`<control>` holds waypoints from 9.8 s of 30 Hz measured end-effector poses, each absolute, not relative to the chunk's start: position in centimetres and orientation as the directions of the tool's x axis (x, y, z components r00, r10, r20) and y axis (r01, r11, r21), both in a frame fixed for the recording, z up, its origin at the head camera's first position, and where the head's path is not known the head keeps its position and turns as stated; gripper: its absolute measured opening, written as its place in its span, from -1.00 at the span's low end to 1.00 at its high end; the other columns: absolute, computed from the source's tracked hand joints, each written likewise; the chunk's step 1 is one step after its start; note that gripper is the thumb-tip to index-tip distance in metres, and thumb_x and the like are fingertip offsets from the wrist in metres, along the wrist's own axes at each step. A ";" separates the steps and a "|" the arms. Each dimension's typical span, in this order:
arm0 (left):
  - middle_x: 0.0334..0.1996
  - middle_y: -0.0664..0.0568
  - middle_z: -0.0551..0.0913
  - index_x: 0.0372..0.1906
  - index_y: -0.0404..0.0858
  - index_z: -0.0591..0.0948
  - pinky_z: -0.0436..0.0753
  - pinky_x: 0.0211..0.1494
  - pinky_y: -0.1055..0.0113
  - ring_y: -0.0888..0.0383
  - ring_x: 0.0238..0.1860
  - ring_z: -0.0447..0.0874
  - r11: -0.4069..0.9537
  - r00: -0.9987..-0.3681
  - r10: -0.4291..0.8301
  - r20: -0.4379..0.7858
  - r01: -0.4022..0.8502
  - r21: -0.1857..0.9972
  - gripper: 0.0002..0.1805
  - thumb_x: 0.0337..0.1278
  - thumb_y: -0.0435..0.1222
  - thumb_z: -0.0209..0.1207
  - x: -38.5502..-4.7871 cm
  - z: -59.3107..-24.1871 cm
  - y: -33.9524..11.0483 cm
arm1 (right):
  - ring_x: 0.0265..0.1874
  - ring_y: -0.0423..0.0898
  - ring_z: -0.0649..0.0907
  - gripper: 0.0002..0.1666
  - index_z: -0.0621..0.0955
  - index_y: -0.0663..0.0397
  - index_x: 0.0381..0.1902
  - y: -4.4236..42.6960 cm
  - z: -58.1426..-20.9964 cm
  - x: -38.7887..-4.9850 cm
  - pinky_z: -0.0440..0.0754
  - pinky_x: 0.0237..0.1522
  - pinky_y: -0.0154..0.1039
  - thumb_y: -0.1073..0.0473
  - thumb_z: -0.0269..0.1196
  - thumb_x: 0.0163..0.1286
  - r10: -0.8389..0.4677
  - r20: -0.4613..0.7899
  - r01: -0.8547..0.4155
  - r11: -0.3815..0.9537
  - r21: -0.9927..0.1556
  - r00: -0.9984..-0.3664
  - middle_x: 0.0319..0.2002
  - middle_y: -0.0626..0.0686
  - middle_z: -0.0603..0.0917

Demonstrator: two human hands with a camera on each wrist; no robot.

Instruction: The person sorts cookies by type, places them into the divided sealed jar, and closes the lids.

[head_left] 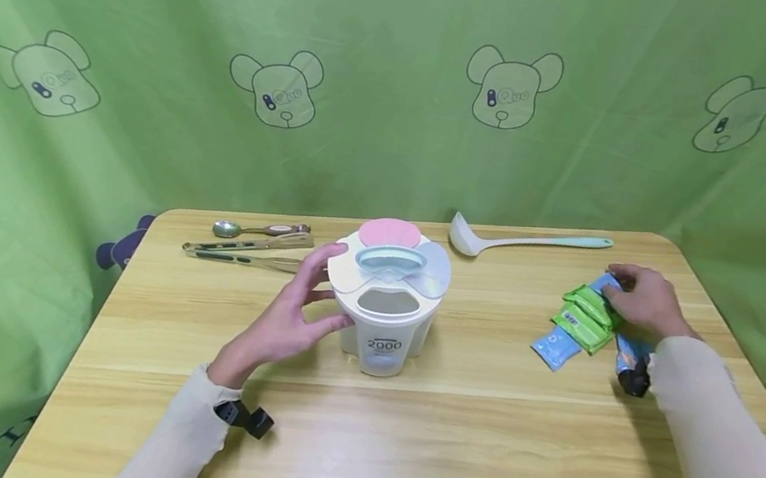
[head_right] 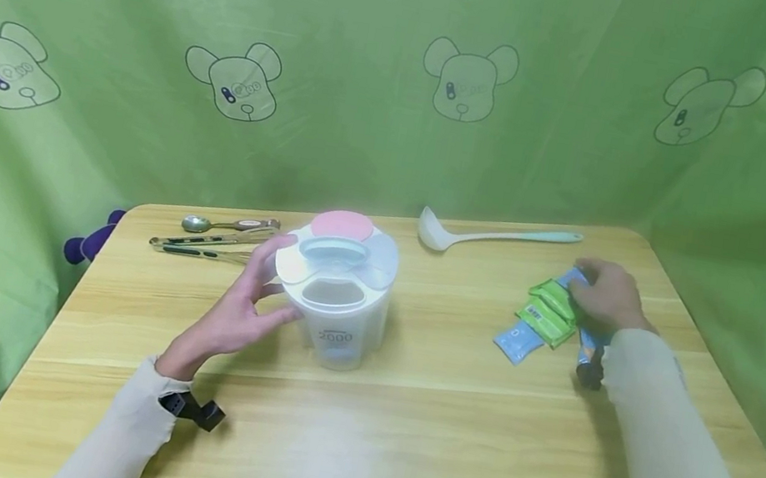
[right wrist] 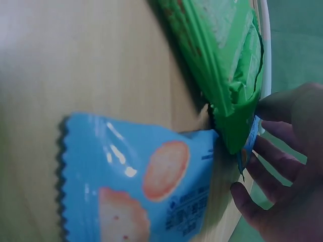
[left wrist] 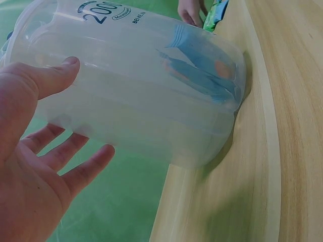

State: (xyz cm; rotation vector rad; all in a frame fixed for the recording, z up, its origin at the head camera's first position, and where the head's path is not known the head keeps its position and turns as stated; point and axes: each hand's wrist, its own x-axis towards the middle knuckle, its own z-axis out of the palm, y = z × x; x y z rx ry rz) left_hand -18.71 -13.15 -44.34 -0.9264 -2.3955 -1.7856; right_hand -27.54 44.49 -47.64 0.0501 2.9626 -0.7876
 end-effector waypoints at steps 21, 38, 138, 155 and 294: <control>0.72 -0.13 0.21 0.71 -0.04 0.13 0.72 0.48 -0.09 -0.26 0.56 0.49 0.166 -0.815 0.453 0.362 0.476 0.864 0.12 0.16 -0.56 0.47 -18.7 -44.3 -13.2 | 0.25 0.51 0.57 -0.46 0.54 0.44 0.41 43.4 -45.7 -27.2 0.74 0.12 0.13 0.24 0.11 0.60 0.110 -0.017 0.099 0.805 -0.585 -0.994 0.25 0.57 0.57; 0.73 -0.10 0.20 0.72 -0.02 0.13 0.72 0.50 -0.05 -0.23 0.57 0.48 0.171 -0.820 0.449 0.354 0.468 0.867 0.13 0.15 -0.56 0.48 -18.6 -44.2 -13.1 | 0.01 0.08 0.68 -0.62 0.69 0.25 0.27 40.1 -42.7 -27.1 0.47 -0.31 -0.75 0.22 0.29 0.60 0.056 0.191 -0.071 0.797 -0.599 -0.980 0.15 0.44 0.71; 0.73 -0.07 0.21 0.73 0.00 0.11 0.69 0.52 -0.07 -0.22 0.58 0.47 0.170 -0.820 0.455 0.347 0.463 0.870 0.13 0.19 -0.53 0.47 -18.7 -44.3 -13.2 | -0.31 -0.10 0.74 -0.62 0.75 0.22 -0.13 15.4 -36.0 -15.2 0.65 -0.14 -0.48 0.56 0.53 0.09 -0.343 0.777 -0.846 0.291 -0.446 -0.527 -0.24 0.10 0.87; 0.73 -0.10 0.20 0.72 -0.03 0.12 0.69 0.52 -0.10 -0.25 0.57 0.48 0.161 -0.819 0.454 0.352 0.463 0.871 0.13 0.17 -0.56 0.47 -18.7 -44.4 -13.1 | -0.26 -0.13 0.73 -0.66 0.75 0.19 -0.15 16.0 -36.9 -14.8 0.65 -0.11 -0.47 0.54 0.51 0.13 -0.326 0.756 -0.819 0.311 -0.482 -0.568 -0.25 0.06 0.85; 0.73 -0.14 0.18 0.72 -0.06 0.10 0.71 0.49 -0.12 -0.27 0.55 0.49 0.164 -0.807 0.459 0.372 0.488 0.857 0.12 0.19 -0.56 0.46 -18.7 -44.3 -13.2 | -0.29 -0.35 0.61 -0.67 0.69 0.28 0.04 23.0 -39.9 -17.3 0.67 -0.28 -0.53 0.48 0.47 0.35 -0.296 0.534 -0.587 0.612 -0.531 -0.792 -0.28 0.04 0.77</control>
